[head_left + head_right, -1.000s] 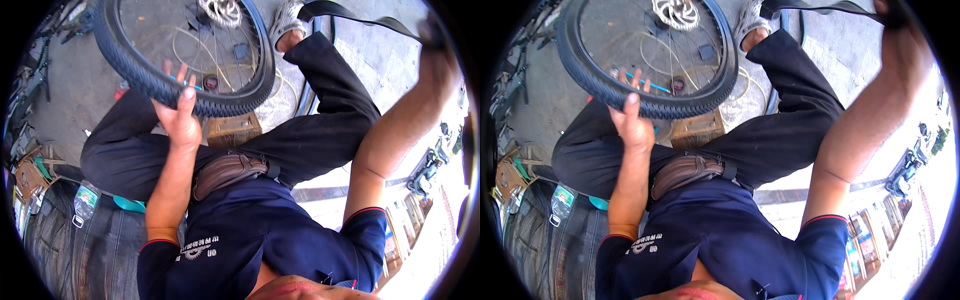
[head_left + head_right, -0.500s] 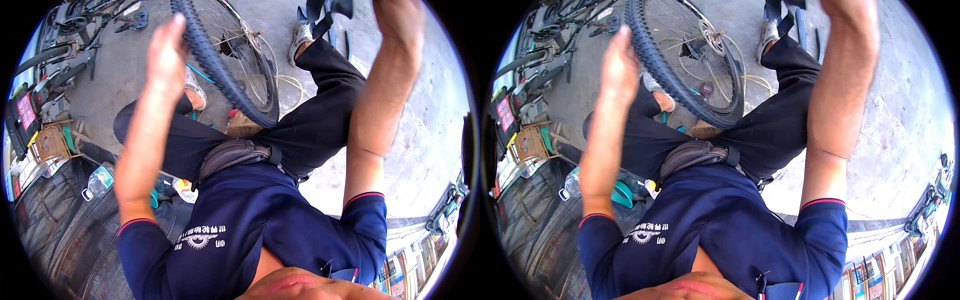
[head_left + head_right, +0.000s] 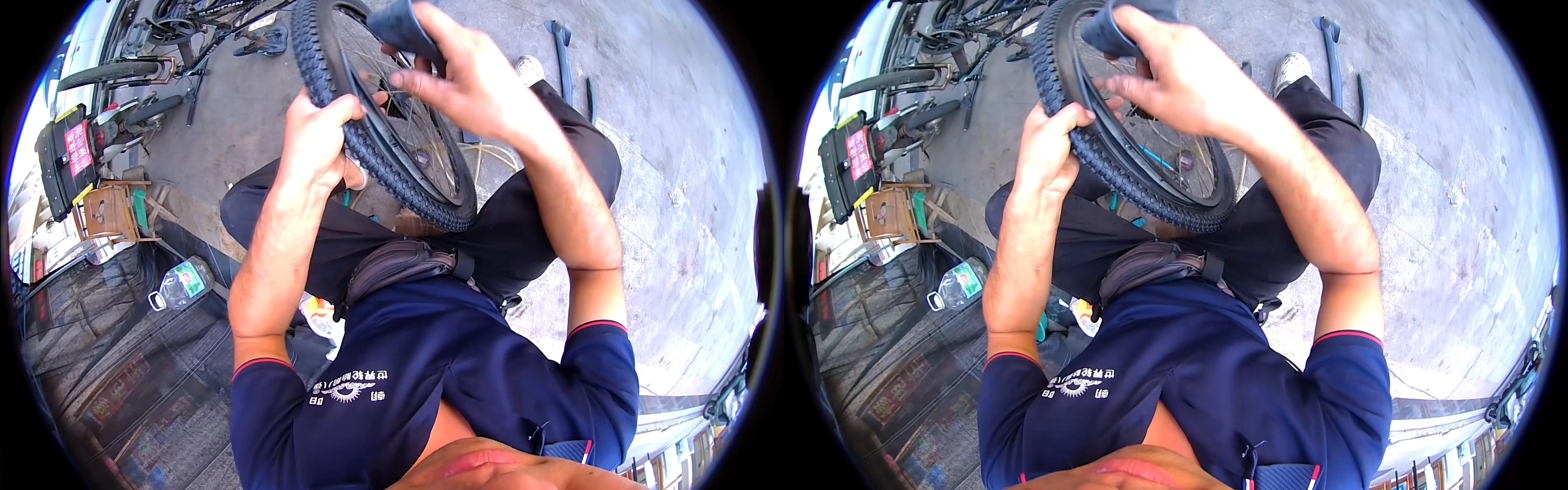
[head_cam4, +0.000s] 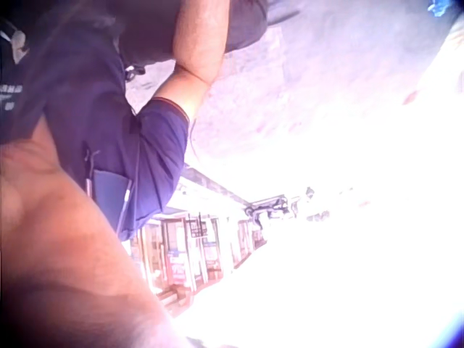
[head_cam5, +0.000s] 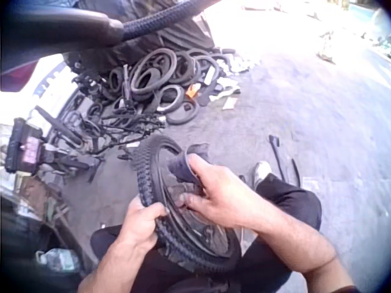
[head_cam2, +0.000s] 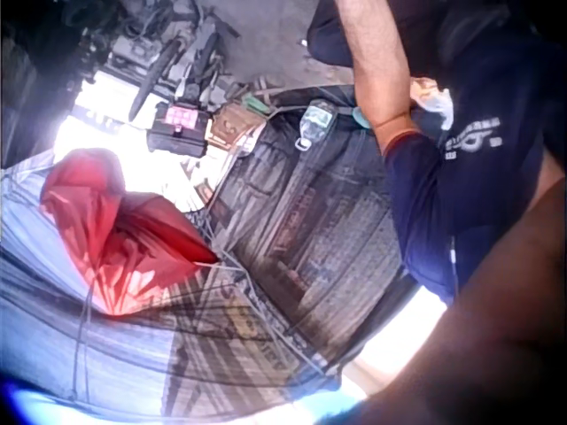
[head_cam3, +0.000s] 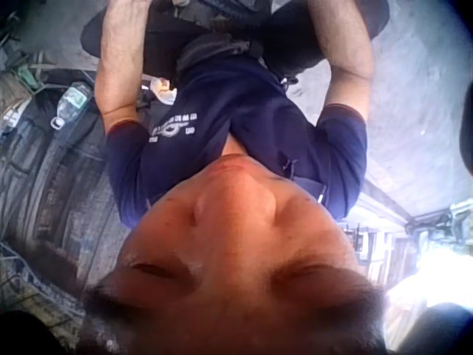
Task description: The person removes an inner tube from a bicycle wheel, inspects it, and then inserts a replacement inner tube back into the tire and rim before inflating it with a pump.
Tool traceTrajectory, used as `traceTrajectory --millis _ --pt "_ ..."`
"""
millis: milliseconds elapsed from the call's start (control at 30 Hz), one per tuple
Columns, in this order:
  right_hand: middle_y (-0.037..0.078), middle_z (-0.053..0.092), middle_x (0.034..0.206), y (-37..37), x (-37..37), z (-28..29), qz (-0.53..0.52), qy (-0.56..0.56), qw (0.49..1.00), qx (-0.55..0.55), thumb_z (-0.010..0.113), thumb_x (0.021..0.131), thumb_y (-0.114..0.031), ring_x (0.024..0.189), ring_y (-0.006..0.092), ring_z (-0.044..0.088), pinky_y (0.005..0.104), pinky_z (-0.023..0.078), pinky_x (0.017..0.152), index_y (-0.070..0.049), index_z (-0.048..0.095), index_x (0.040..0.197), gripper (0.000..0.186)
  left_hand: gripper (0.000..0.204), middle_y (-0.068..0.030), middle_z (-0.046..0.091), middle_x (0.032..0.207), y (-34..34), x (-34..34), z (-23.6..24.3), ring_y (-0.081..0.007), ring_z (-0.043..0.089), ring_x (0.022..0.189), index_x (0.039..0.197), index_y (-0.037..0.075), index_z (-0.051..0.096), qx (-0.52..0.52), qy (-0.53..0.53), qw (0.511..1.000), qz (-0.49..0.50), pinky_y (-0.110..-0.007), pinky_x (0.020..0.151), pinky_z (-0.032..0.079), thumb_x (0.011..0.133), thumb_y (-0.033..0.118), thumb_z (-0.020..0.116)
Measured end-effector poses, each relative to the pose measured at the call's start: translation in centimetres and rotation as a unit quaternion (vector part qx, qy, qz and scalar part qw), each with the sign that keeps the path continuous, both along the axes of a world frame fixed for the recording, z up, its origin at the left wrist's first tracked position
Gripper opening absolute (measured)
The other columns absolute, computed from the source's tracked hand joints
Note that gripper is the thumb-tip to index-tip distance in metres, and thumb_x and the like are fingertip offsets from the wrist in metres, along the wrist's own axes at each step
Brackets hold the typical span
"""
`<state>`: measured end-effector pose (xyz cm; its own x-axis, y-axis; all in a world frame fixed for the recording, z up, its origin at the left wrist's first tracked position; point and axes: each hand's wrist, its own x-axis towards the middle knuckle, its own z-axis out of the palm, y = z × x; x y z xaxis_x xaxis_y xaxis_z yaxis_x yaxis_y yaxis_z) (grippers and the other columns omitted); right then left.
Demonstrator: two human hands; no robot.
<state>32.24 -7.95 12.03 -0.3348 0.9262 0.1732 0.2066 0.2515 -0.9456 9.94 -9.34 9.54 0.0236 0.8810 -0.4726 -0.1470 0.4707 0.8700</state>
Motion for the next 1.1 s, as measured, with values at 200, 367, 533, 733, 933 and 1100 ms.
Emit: traceTrajectory --millis 200,367,533,733,933,1100 --pt "0.007 0.074 0.091 0.6 1.3 -3.8 -0.008 0.084 0.989 -0.119 0.062 0.104 -0.022 0.061 0.0097 0.065 0.0248 0.052 0.055 -0.003 0.065 0.117 0.024 0.042 -0.0245 0.071 0.111 2.3 -0.3 -2.2 -0.0351 0.072 0.099 0.123 -0.012 0.061 -0.040 -0.009 0.999 -0.027 -0.043 0.087 0.062 0.083 -0.002 0.054" --pt "0.004 0.070 0.088 -2.9 0.5 -6.9 -0.022 0.199 0.895 -0.398 0.062 0.105 -0.023 0.052 0.0070 0.059 0.0217 0.045 0.045 -0.001 0.068 0.121 0.028 0.038 -0.0194 0.067 0.115 2.1 -0.1 -3.0 -0.0321 0.072 0.100 0.119 -0.012 0.060 -0.039 -0.071 0.996 -0.024 -0.045 0.079 0.064 0.082 -0.007 0.052" --pt "0.004 0.070 0.088 -4.6 0.5 -8.2 -0.128 0.218 0.879 -0.403 0.060 0.106 -0.021 0.046 0.0075 0.054 0.0217 0.043 0.043 -0.003 0.061 0.136 0.035 0.039 -0.0196 0.067 0.118 2.6 -0.1 -3.7 -0.0336 0.072 0.103 0.119 -0.012 0.059 -0.014 -0.097 0.994 -0.046 -0.045 0.082 0.064 0.081 -0.005 0.052" --pt "0.013 0.067 0.103 -2.0 6.8 0.8 -0.213 0.520 0.826 -0.032 0.052 0.108 -0.017 0.084 0.0171 0.062 0.0321 0.053 0.078 0.001 0.056 0.135 0.033 0.055 -0.0252 0.063 0.128 3.6 -0.1 -4.4 -0.0426 0.069 0.112 0.133 -0.016 0.049 -0.005 -0.136 0.988 -0.067 -0.050 0.096 0.060 0.080 -0.002 0.048" --pt "0.014 0.070 0.107 -8.3 -4.7 -8.8 -0.217 0.458 0.778 -0.372 0.059 0.103 -0.007 0.086 0.0195 0.069 0.0318 0.058 0.075 0.000 0.060 0.123 0.021 0.035 -0.0203 0.067 0.115 3.7 -1.5 -5.4 -0.0329 0.073 0.098 0.113 -0.012 0.062 -0.017 -0.200 0.979 -0.030 -0.043 0.082 0.062 0.080 -0.004 0.054" --pt "0.006 0.073 0.099 -8.9 -9.4 -9.2 -0.269 0.252 0.900 -0.231 0.068 0.098 -0.001 0.083 0.0116 0.070 0.0247 0.055 0.073 0.003 0.065 0.117 0.019 0.054 -0.0241 0.065 0.126 3.3 -2.6 -5.5 -0.0398 0.069 0.112 0.132 -0.015 0.052 -0.005 -0.192 0.980 -0.051 -0.049 0.097 0.059 0.080 -0.002 0.049"
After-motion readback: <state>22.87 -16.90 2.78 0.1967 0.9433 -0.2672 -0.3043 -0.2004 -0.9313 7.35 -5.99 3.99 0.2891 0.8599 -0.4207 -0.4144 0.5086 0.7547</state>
